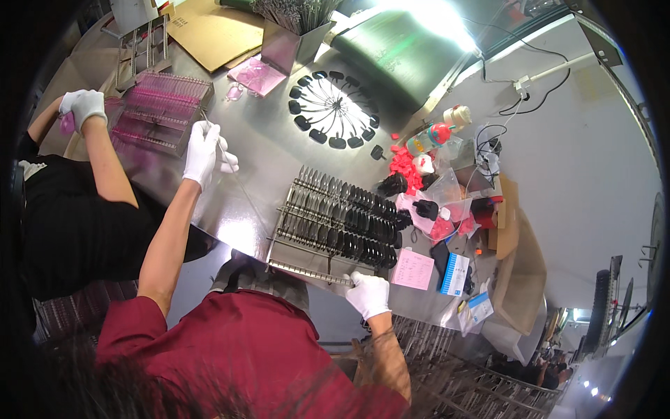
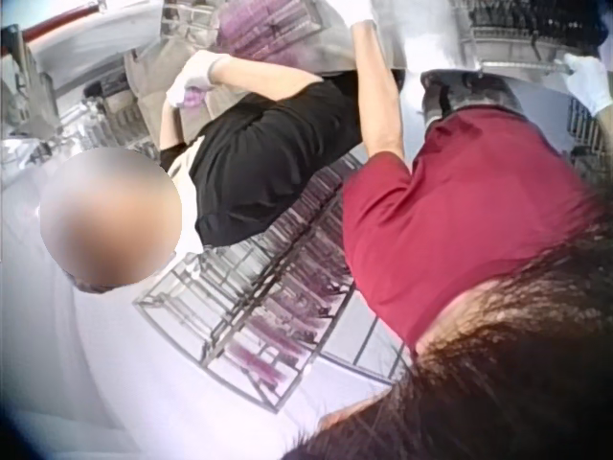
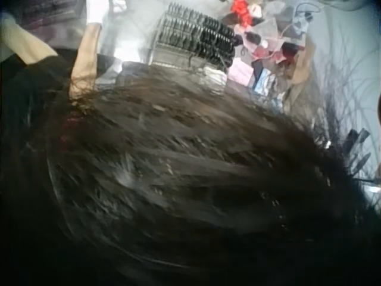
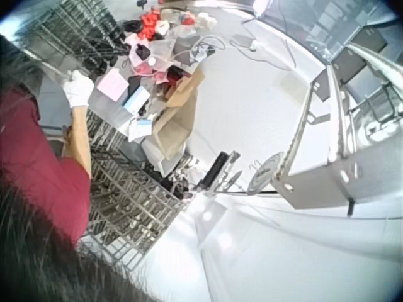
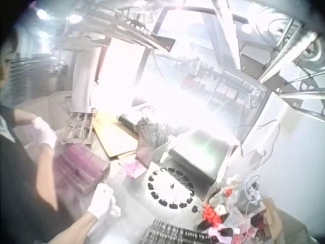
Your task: The person assembles hair extensions by inserting black hair bundles into a metal rack and securing them with a thin wire. A coworker works nearby with pink hair bundles. The person repeatedly handles the rack and hair bundles, adjusting and securing them throughout the clip.
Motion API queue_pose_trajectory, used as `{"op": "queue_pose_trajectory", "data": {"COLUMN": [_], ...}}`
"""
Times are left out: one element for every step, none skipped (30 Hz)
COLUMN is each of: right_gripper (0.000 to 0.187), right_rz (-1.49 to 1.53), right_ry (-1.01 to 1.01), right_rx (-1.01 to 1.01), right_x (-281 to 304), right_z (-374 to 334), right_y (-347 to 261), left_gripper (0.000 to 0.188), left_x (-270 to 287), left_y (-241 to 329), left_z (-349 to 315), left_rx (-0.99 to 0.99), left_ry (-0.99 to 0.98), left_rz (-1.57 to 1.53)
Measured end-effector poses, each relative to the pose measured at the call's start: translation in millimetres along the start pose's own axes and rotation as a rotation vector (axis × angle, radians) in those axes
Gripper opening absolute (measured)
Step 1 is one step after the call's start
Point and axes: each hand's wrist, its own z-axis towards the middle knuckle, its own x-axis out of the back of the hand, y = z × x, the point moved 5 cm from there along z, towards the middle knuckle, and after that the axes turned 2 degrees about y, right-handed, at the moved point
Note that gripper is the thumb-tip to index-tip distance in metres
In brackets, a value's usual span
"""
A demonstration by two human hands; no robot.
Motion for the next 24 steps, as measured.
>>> {"op": "queue_pose_trajectory", "data": {"right_gripper": [0.044,0.042,0.04,0.039,0.038,0.038,0.038,0.038,0.039,0.04,0.04,0.041,0.041,0.041,0.042,0.042,0.043,0.043,0.043,0.043,0.042,0.042,0.042,0.042], "right_rz": [0.031,0.008,-0.015,-0.037,-0.034,-0.033,-0.036,-0.04,-0.037,-0.03,-0.024,-0.017,0.016,0.02,0.024,0.022,0.001,-0.002,-0.009,-0.011,-0.006,0.0,0.007,0.014], "right_ry": [0.025,0.017,0.008,-0.001,-0.019,-0.03,-0.042,-0.054,-0.031,-0.023,-0.014,-0.006,0.034,0.029,0.024,0.021,0.009,0.008,0.007,0.008,0.028,0.042,0.056,0.07], "right_rx": [0.021,0.017,0.012,0.004,-0.002,0.002,0.01,0.02,0.021,0.025,0.029,0.033,0.043,0.047,0.051,0.048,0.055,0.051,0.053,0.062,0.084,0.092,0.1,0.109], "right_x": [2,2,2,2,2,1,2,2,3,3,3,3,5,4,4,6,8,8,8,8,10,10,10,11], "right_z": [0,1,2,2,2,3,6,7,5,5,4,6,5,6,7,7,9,8,8,11,12,12,12,13], "right_y": [0,1,1,2,4,4,3,3,3,3,4,4,6,6,6,6,6,6,7,7,7,7,8,8], "left_gripper": [0.019,0.02,0.021,0.02,0.019,0.018,0.017,0.018,0.018,0.018,0.019,0.019,0.019,0.019,0.019,0.019,0.019,0.016,0.016,0.016,0.016,0.016,0.016,0.016], "left_x": [4,9,17,25,31,38,39,35,28,22,16,18,18,18,26,33,41,44,37,30,21,13,9,13], "left_y": [-10,-20,-28,-31,-31,-30,-28,-29,-32,-31,-28,-36,-39,-41,-40,-38,-37,-36,-30,-23,-24,-25,-20,-16], "left_z": [3,6,9,8,9,10,12,12,11,10,5,12,10,7,6,7,10,13,10,7,4,2,-1,1], "left_rx": [0.043,0.086,0.111,0.095,0.081,0.066,0.068,0.081,0.094,0.103,0.113,0.117,0.129,0.142,0.119,0.097,0.068,0.066,0.074,0.076,0.09,0.102,0.091,0.066], "left_ry": [0.006,0.011,0.058,0.123,0.15,0.178,0.172,0.157,0.143,0.133,0.098,0.052,0.055,0.058,0.123,0.181,0.177,0.181,0.161,0.146,0.118,0.089,0.094,0.125], "left_rz": [0.007,0.014,-0.007,-0.008,-0.021,-0.034,-0.052,-0.052,-0.051,-0.049,-0.04,-0.042,-0.03,-0.017,-0.014,-0.014,-0.032,-0.024,-0.017,-0.009,-0.023,-0.034,-0.018,-0.027]}}
